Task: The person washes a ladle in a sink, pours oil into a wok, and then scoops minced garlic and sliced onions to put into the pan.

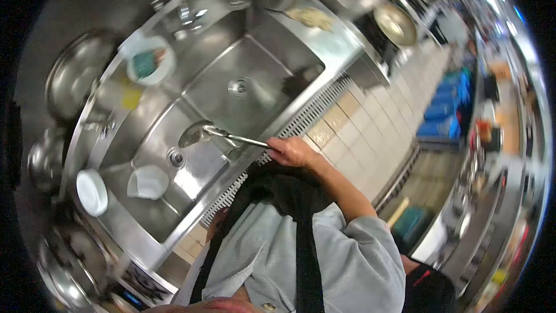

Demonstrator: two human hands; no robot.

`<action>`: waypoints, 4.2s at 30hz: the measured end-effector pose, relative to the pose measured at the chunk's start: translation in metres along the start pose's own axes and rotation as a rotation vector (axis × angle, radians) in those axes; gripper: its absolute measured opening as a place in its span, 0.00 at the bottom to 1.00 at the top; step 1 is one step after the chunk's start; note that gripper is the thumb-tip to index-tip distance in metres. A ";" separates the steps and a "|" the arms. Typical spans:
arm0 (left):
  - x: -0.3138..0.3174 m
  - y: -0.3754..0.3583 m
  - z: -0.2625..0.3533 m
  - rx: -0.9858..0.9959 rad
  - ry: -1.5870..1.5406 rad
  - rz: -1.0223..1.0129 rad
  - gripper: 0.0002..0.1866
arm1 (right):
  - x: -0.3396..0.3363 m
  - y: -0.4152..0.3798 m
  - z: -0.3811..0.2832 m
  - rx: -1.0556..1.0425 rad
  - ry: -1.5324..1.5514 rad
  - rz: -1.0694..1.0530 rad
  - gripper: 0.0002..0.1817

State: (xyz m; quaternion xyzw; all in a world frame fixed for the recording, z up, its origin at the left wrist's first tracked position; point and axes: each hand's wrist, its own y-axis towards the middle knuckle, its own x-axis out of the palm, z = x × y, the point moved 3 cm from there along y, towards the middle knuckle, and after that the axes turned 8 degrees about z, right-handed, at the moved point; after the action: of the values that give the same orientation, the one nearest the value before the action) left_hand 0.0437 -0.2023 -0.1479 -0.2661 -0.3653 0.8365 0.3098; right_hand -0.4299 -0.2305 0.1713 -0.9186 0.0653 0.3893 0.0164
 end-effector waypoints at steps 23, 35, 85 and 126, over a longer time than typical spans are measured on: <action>0.071 0.118 0.299 0.202 0.898 -0.262 0.16 | -0.007 -0.364 0.141 0.955 0.330 1.121 0.13; 0.311 0.061 0.391 0.442 1.107 -0.307 0.17 | -0.016 -0.589 0.249 1.305 0.318 0.902 0.20; 1.434 -0.296 0.864 1.368 0.634 -1.054 0.25 | -0.203 -0.930 0.495 1.711 0.793 1.780 0.13; 2.083 -0.396 0.816 0.681 1.132 -1.201 0.09 | -0.353 -0.826 0.610 1.895 1.132 2.688 0.09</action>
State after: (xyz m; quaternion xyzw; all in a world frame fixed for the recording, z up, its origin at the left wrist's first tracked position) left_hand -1.7642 1.1322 0.1864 -0.2964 0.0329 0.3395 0.8921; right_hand -0.9984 0.6753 -0.0174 -0.0876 -0.9033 0.3825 -0.1732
